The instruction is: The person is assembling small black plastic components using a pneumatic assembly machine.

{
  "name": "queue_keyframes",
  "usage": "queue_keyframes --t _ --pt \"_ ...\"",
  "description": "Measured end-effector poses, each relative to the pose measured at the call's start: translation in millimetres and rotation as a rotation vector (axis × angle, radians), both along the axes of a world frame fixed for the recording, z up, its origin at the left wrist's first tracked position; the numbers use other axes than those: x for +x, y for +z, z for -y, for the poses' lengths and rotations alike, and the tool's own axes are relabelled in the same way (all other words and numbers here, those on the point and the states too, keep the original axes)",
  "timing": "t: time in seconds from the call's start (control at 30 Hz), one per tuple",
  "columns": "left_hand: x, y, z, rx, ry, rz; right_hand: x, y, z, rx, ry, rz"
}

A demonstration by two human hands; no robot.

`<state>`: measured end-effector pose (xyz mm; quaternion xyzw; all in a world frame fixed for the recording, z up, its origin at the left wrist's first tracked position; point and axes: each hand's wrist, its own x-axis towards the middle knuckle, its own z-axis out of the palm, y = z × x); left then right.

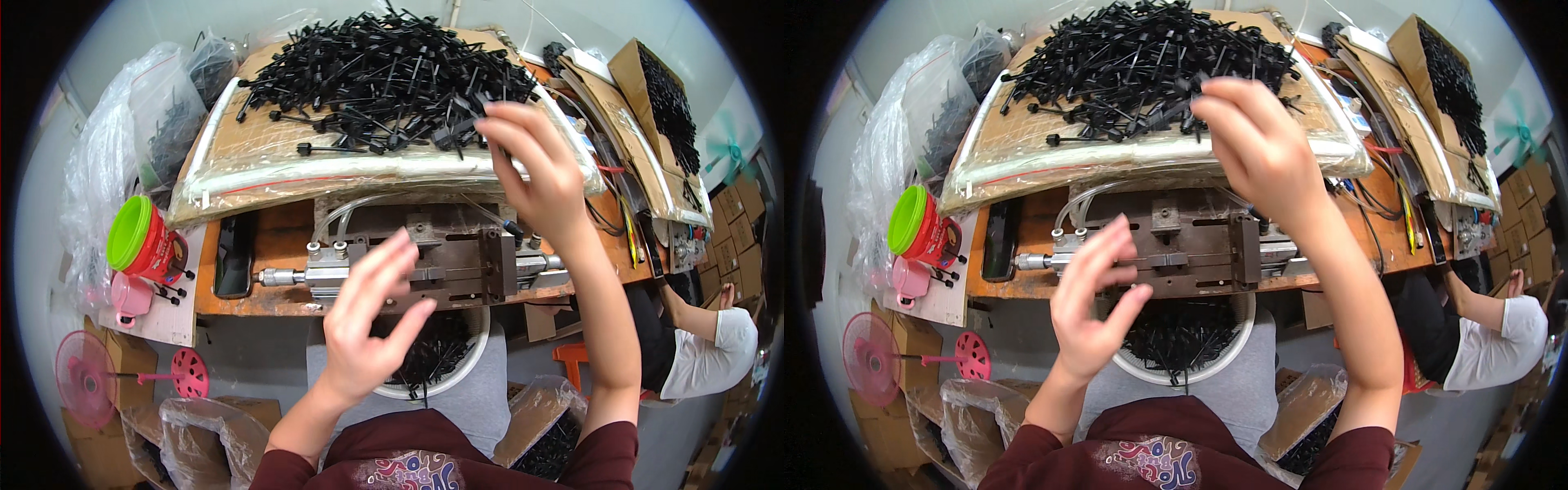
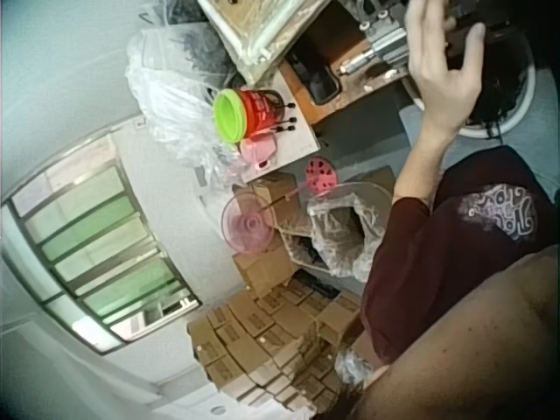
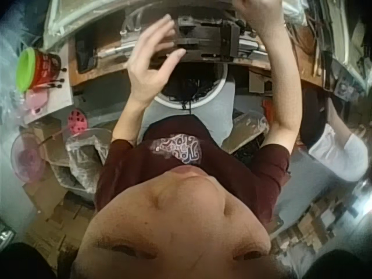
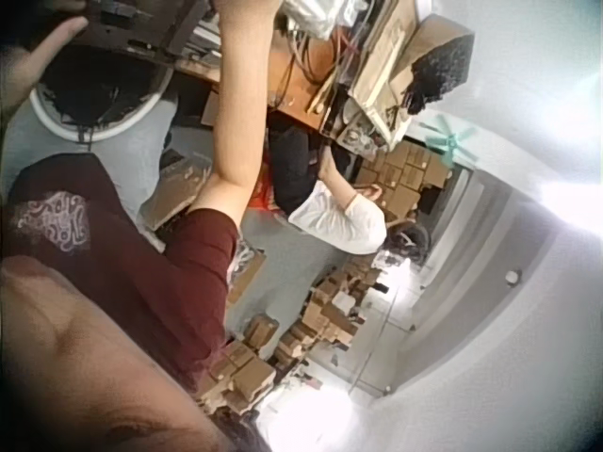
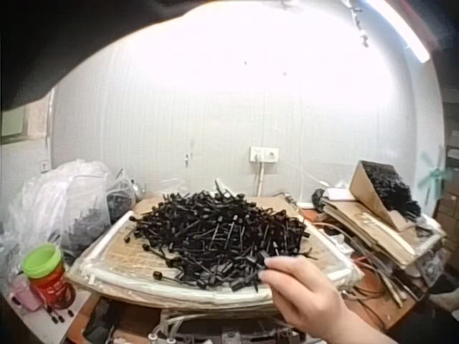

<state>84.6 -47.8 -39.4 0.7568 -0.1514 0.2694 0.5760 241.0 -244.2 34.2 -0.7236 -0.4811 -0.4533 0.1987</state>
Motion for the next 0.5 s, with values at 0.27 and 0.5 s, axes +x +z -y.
queue_keyframes --t 0.27,0.5 --pt "7.6 2.1 2.7 0.033 -0.122 0.064 -82.2 -54.4 4.5 -0.036 0.07 -0.032" --pt "0.5 -1.9 1.7 0.187 -0.066 0.133 -107.3 -71.7 7.0 0.051 0.029 -0.24"
